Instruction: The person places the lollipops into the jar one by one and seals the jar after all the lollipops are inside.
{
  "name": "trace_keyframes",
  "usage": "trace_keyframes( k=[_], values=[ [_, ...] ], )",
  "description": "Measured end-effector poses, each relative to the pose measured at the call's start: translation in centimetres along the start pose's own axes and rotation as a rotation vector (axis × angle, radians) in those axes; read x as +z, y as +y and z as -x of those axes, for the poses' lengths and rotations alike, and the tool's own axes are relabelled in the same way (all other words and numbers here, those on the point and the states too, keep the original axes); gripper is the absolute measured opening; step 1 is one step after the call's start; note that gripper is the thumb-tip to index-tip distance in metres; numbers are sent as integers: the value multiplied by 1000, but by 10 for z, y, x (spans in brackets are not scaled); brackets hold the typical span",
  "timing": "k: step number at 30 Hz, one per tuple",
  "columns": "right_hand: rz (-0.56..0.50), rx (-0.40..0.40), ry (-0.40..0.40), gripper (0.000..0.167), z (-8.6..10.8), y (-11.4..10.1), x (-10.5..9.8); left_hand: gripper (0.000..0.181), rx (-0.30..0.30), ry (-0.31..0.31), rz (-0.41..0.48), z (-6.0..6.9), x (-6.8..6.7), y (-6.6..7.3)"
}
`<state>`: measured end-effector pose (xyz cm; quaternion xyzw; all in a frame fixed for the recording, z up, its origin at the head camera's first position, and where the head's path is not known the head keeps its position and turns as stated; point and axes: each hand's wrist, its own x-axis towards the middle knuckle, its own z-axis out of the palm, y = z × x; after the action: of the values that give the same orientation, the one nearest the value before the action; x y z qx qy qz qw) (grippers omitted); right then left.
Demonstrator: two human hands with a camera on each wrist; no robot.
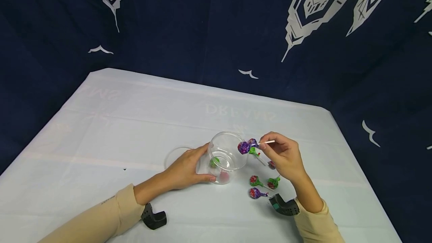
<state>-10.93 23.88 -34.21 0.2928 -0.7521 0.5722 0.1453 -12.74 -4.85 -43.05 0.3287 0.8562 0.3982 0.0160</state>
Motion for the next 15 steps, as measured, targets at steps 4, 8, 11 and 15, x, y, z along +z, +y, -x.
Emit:
trace_keyframes(
  k=[4, 8, 11, 15],
  values=[
    [-16, 14, -21, 15, -1, 2, 4, 98, 1, 2, 2, 0, 0, 0],
    [-39, 20, -59, 11, -1, 6, 7, 98, 4, 4, 4, 1, 1, -1],
    [-18, 20, -62, 7, 0, 8, 6, 98, 12, 5, 2, 0, 1, -2],
    [-7, 31, -41, 7, 2, 8, 4, 98, 26, 9, 0, 0, 1, -3]
  ],
)
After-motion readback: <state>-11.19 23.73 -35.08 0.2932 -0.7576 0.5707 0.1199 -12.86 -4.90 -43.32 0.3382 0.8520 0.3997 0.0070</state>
